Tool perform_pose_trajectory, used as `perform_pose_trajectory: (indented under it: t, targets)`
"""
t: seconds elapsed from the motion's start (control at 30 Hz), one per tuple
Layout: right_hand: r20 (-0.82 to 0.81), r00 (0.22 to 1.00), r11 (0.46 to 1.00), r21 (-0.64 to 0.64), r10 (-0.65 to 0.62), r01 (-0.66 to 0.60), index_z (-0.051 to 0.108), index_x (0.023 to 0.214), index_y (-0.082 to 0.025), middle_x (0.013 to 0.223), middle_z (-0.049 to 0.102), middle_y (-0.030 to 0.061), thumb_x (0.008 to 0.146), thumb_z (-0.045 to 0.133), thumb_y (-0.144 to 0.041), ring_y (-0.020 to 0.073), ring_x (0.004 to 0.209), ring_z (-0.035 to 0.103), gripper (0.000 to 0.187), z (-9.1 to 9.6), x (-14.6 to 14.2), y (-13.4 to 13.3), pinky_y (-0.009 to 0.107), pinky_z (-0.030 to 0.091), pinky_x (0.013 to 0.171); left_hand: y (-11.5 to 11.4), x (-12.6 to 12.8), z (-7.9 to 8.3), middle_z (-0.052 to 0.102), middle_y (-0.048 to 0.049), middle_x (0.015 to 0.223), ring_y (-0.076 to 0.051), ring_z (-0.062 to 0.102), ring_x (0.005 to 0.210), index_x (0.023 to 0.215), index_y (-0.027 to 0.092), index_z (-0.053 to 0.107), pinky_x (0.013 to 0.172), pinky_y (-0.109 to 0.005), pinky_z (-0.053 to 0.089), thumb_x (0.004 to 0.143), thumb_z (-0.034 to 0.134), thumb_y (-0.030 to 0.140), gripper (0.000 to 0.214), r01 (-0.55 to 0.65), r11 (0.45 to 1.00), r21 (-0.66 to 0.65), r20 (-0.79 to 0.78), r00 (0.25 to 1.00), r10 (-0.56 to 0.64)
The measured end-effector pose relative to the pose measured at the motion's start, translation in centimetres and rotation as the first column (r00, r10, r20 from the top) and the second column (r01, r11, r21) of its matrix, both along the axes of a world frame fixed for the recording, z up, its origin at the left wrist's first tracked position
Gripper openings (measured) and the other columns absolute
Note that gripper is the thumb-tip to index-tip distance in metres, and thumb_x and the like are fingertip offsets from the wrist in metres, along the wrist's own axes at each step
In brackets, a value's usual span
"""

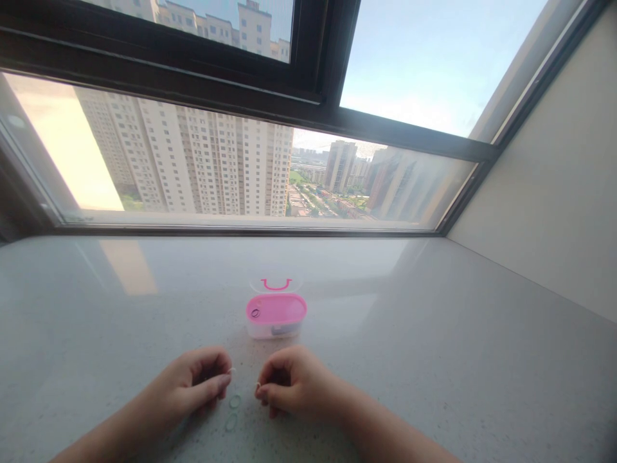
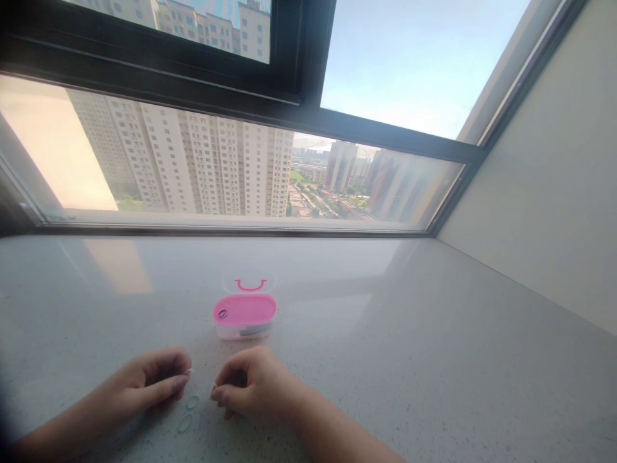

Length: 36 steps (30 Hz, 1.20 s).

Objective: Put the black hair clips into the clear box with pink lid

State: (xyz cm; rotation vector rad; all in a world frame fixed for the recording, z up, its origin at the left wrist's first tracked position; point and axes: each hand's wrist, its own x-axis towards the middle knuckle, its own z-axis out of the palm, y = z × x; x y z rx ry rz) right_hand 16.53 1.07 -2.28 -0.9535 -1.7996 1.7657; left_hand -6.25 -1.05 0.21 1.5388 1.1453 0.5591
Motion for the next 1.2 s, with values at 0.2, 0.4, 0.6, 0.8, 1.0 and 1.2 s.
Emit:
perform_pose_trajectory:
  t: [0.2, 0.4, 0.6, 0.8, 1.0, 1.2]
  targets:
    - [0.003, 1.0, 1.0, 0.005, 0.004, -0.004, 0.062, 0.076, -0.012, 0.064, 0.06, 0.001, 0.072, 0.064, -0.022, 0.0083, 0.05, 0.056, 0.011, 0.14, -0.03, -0.04, 0.018, 0.043, 0.047, -0.01, 0.01, -0.01, 0.049, 0.0039, 0.063, -0.012, 0.045, 0.057, 0.072, 0.017, 0.051, 0.054, -0.021, 0.035, 0.08, 0.055, 0.039, 0.024, 0.003, 1.0, 0.031, -0.038, 0.999, -0.002]
    - [0.006, 1.0, 1.0, 0.019, 0.014, -0.014, 0.063, 0.077, -0.012, 0.063, 0.06, 0.001, 0.072, 0.064, -0.022, 0.0085, 0.051, 0.056, 0.012, 0.28, 0.08, 0.0, 0.017, 0.042, 0.047, 0.0, 0.13, 0.29, 0.048, 0.0043, 0.062, -0.012, 0.044, 0.057, 0.072, 0.017, 0.05, 0.053, -0.021, 0.034, 0.08, 0.055, 0.039, 0.024, 0.008, 1.0, 0.028, -0.049, 0.999, -0.006]
    - [0.009, 1.0, 1.0, 0.016, -0.003, 0.003, 0.062, 0.077, -0.012, 0.062, 0.058, 0.0001, 0.071, 0.065, -0.023, 0.0084, 0.051, 0.056, 0.013, 0.17, 0.03, -0.06, 0.017, 0.041, 0.047, -0.03, 0.18, 0.31, 0.049, 0.0043, 0.062, -0.011, 0.043, 0.056, 0.072, 0.017, 0.05, 0.052, -0.021, 0.034, 0.08, 0.055, 0.039, 0.024, 0.006, 1.0, 0.02, -0.039, 0.999, -0.005]
    - [0.019, 1.0, 1.0, -0.004, -0.019, 0.019, 0.061, 0.078, -0.012, 0.063, 0.058, -0.0004, 0.071, 0.065, -0.024, 0.0087, 0.051, 0.056, 0.014, 0.05, -0.11, -0.07, 0.017, 0.04, 0.047, -0.1, 0.1, 0.24, 0.048, 0.0043, 0.062, -0.012, 0.044, 0.056, 0.072, 0.017, 0.051, 0.052, -0.021, 0.034, 0.08, 0.056, 0.038, 0.023, -0.002, 1.0, 0.015, -0.038, 0.999, 0.003]
    - [0.017, 1.0, 1.0, -0.018, -0.021, 0.021, 0.061, 0.079, -0.012, 0.063, 0.058, -0.0004, 0.071, 0.067, -0.026, 0.0087, 0.052, 0.056, 0.016, -0.21, -0.17, -0.01, 0.018, 0.042, 0.048, -0.02, 0.2, 0.38, 0.049, 0.0038, 0.062, -0.012, 0.044, 0.056, 0.071, 0.017, 0.051, 0.053, -0.021, 0.034, 0.08, 0.055, 0.039, 0.024, 0.007, 1.0, 0.028, -0.05, 0.999, -0.006]
    - [0.003, 1.0, 0.999, -0.014, -0.03, 0.03, 0.06, 0.077, -0.012, 0.061, 0.057, -0.0018, 0.07, 0.068, -0.023, 0.0076, 0.05, 0.055, 0.015, -0.39, -0.2, 0.06, 0.017, 0.041, 0.047, -0.13, 0.33, 0.54, 0.048, 0.0043, 0.061, -0.012, 0.043, 0.057, 0.07, 0.017, 0.05, 0.052, -0.021, 0.033, 0.079, 0.056, 0.037, 0.022, -0.005, 1.0, 0.029, -0.072, 0.997, 0.008]
